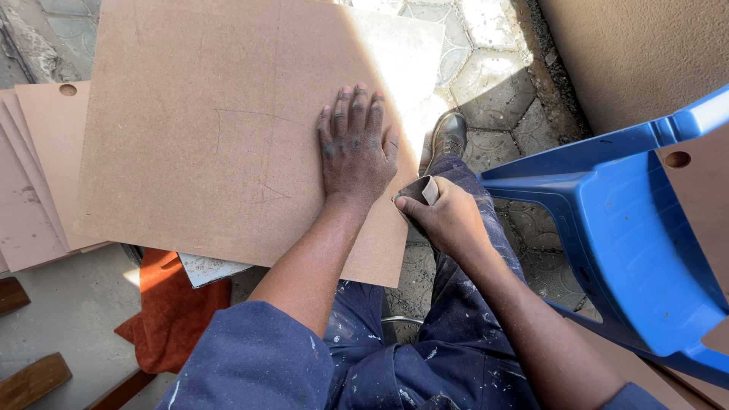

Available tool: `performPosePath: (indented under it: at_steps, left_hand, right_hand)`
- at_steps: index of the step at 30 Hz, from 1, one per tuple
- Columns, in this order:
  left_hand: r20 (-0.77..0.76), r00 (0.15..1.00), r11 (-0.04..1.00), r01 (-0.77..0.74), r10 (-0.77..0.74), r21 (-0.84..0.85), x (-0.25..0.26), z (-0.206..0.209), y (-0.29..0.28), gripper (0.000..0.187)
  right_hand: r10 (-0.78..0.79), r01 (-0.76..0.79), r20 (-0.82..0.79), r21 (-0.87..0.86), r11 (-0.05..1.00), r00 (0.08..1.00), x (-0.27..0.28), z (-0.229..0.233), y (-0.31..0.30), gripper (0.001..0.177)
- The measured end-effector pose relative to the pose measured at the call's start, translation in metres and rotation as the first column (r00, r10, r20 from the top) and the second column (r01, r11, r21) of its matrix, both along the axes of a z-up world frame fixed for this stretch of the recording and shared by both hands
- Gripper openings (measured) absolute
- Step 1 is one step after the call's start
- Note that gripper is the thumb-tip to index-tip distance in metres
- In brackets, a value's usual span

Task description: The person sands the edges and surface of a rectangular wooden board using a sanding block. They hold the board on their lap with one hand while moving the sanding block back and forth with the other hand.

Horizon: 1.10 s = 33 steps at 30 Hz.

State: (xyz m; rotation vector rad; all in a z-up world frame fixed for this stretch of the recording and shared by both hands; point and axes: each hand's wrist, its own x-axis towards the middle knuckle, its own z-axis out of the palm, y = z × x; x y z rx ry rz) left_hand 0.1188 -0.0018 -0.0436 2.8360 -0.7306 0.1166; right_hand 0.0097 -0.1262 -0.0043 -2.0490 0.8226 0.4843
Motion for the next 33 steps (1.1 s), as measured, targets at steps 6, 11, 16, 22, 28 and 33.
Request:
performPosePath:
  at_steps: [6,11,16,22,28,33]
  left_hand:
    - [0.006,1.000,0.999,0.004,-0.004,-0.033,-0.001,-0.002,0.000,0.048]
    - [-0.013,1.000,1.000,0.005,-0.006,-0.029,0.002,0.001,0.000,0.048]
    - [0.010,1.000,1.000,0.005,-0.005,-0.022,0.000,-0.004,0.001,0.049]
    - [-0.041,0.999,0.999,0.012,-0.014,-0.033,-0.001,0.004,0.000,0.049]
    - [-0.063,0.998,0.999,0.003,-0.006,-0.048,0.003,0.008,-0.002,0.049]
    - [-0.062,0.998,1.000,0.017,-0.018,-0.005,0.002,0.007,-0.001,0.043]
  right_hand:
    - [-0.007,0.019,0.080,-0.153,0.988,0.997,0.051,-0.003,-0.029,0.060]
    - [0.034,-0.007,0.142,-0.188,0.982,0.989,0.082,-0.009,-0.045,0.055]
    - [0.115,-0.113,0.012,-0.109,0.988,0.993,0.018,0.030,-0.009,0.040]
    - [0.101,-0.106,-0.036,-0.159,0.982,0.994,0.050,0.026,-0.023,0.045]
    - [-0.061,0.084,0.100,-0.245,0.966,0.993,0.093,-0.009,-0.041,0.051]
    - [-0.105,0.116,0.076,-0.154,0.981,0.992,0.058,0.043,0.002,0.038]
